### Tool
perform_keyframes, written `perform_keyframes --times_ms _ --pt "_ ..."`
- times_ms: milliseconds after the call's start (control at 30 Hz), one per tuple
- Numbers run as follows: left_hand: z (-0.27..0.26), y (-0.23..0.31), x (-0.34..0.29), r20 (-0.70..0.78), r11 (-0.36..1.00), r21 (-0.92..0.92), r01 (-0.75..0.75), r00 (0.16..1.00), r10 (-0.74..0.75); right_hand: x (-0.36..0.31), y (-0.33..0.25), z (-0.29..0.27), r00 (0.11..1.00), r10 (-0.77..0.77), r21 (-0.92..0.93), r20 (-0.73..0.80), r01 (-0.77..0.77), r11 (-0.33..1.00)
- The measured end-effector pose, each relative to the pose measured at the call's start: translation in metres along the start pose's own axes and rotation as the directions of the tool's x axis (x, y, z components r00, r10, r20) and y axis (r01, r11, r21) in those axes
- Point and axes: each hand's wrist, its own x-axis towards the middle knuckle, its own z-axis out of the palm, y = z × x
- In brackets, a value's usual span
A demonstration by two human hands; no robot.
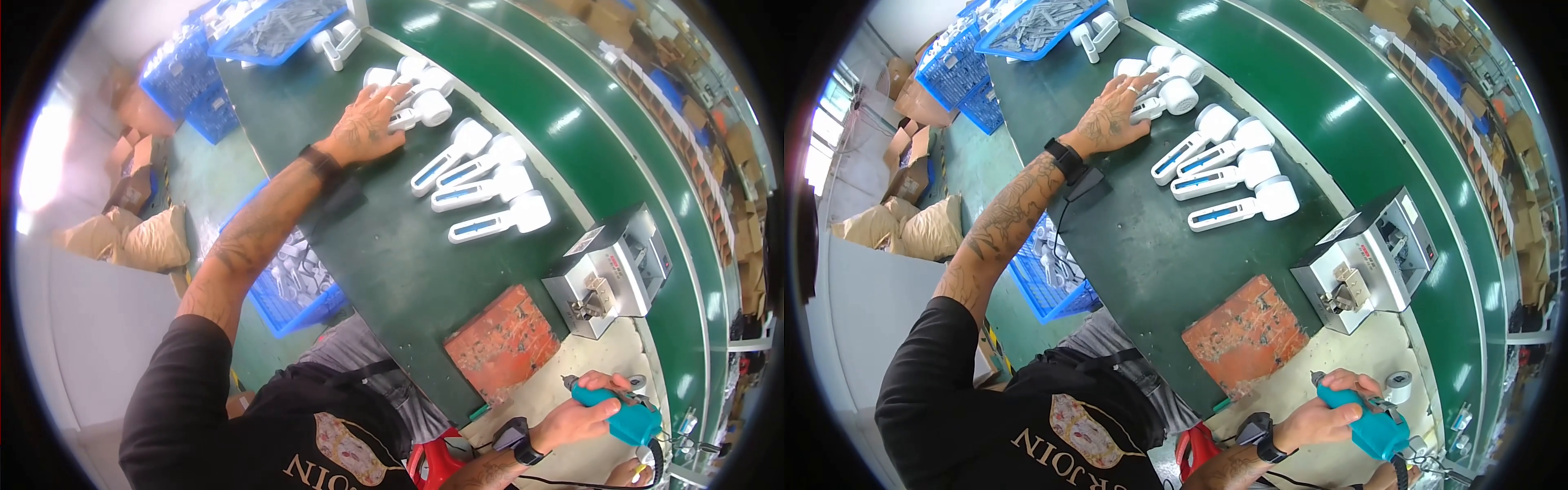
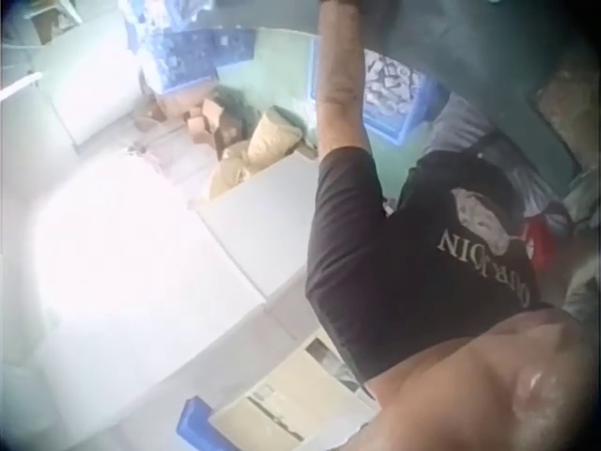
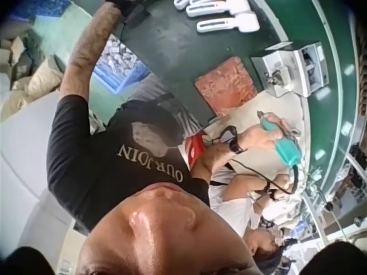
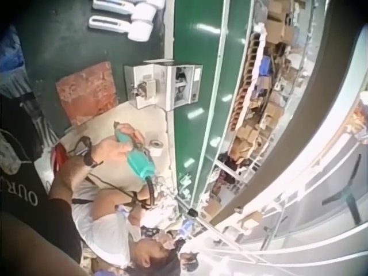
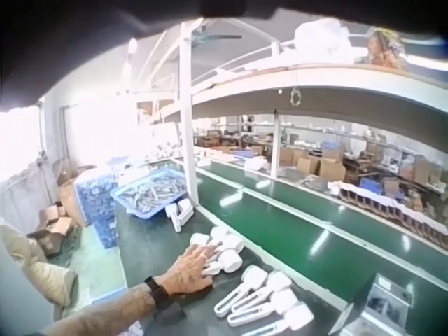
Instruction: The person picks up a white fan from a blue bin, places it on a red block, and uses a power screwdriver to drive a screw into the handle. They then place the finished fan in a row on the table and reach for another one from the bin.
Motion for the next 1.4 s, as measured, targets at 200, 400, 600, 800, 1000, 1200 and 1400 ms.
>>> perform_keyframes --times_ms 200,400,600,800,1000,1200,1400 --pt "-0.004 0.010 0.025 0.174 0.999 -0.001 0.052 0.983 -0.051 -0.002 -0.001 0.002 1.000 0.003 -0.066 -0.016 -0.004 0.998" --pt "-0.001 0.010 0.002 0.106 0.991 0.033 0.133 0.985 -0.136 -0.004 0.003 0.000 1.000 0.003 -0.024 -0.009 -0.004 1.000" --pt "-0.047 -0.011 -0.100 -0.057 0.987 -0.047 0.156 0.986 -0.158 -0.001 0.004 -0.003 1.000 0.026 -0.008 -0.015 -0.026 1.000" --pt "-0.065 -0.041 -0.222 -0.193 0.910 -0.162 0.381 0.892 -0.408 -0.002 0.001 0.003 1.000 0.026 -0.009 -0.010 -0.027 1.000" --pt "-0.076 -0.104 -0.284 -0.029 0.869 0.087 0.487 0.873 -0.486 -0.004 0.001 0.000 0.998 0.038 0.086 0.057 -0.043 0.995" --pt "-0.081 0.024 -0.141 -0.151 0.980 -0.172 0.100 0.980 -0.126 -0.005 -0.001 -0.001 0.999 0.020 0.089 0.027 -0.023 0.996" --pt "-0.014 0.134 -0.054 -0.017 0.935 -0.196 -0.296 0.954 0.298 -0.004 0.002 -0.001 0.999 -0.005 0.064 0.040 0.002 0.998"
